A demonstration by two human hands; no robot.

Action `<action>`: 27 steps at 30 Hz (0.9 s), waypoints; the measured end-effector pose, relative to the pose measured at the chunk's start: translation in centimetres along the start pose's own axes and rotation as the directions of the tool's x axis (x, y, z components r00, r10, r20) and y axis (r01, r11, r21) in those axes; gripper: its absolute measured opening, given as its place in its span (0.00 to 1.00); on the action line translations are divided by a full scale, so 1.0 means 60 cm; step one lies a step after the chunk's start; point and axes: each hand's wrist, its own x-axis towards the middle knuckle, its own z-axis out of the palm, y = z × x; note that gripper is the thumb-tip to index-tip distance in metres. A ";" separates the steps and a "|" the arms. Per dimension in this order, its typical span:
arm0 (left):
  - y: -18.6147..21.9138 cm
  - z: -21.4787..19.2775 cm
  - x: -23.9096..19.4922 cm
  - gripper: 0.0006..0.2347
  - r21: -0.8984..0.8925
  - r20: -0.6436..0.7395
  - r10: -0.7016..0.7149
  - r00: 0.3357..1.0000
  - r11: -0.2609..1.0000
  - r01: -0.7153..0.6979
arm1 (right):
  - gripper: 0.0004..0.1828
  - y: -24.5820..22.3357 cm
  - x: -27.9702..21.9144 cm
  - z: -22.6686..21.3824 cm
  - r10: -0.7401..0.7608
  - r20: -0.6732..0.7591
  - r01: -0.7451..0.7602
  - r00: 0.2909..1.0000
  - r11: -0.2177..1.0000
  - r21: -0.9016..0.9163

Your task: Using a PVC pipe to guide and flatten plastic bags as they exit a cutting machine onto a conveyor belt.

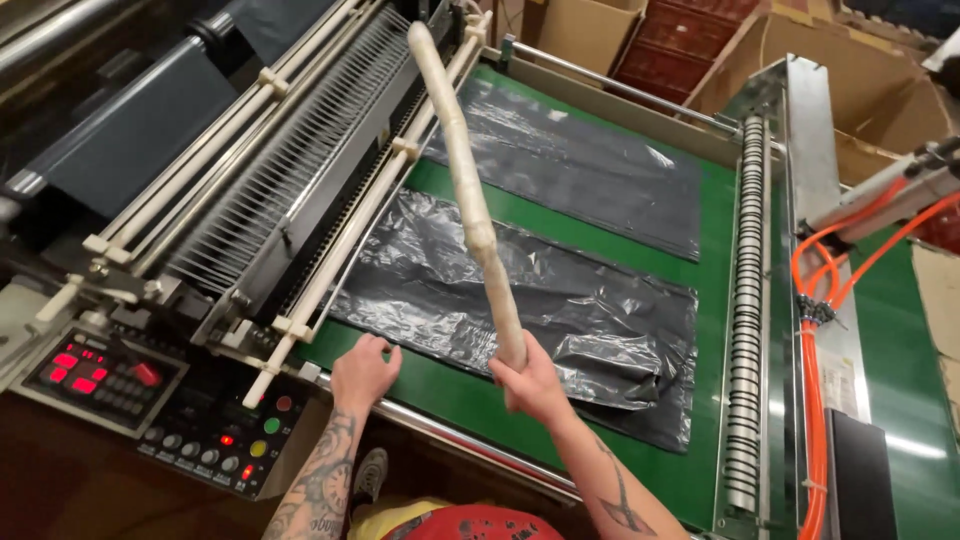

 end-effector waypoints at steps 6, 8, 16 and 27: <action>-0.001 -0.003 -0.003 0.13 -0.011 -0.056 0.028 0.998 1.000 -0.029 | 0.17 0.027 0.055 0.082 -0.038 -0.063 0.053 0.997 0.968 0.245; -0.006 0.004 -0.005 0.13 -0.006 -0.078 0.045 0.996 0.999 -0.046 | 0.16 0.058 0.078 0.080 0.030 -0.168 0.009 0.985 0.974 0.227; -0.007 0.005 -0.032 0.11 0.021 -0.152 0.081 0.985 0.997 -0.079 | 0.25 0.446 0.105 -0.213 0.037 -0.720 -0.090 0.693 0.995 -0.036; -0.001 0.001 -0.013 0.11 0.037 -0.112 0.076 0.991 0.997 -0.072 | 0.11 0.328 0.015 -0.363 0.446 -0.403 0.020 0.799 0.651 0.759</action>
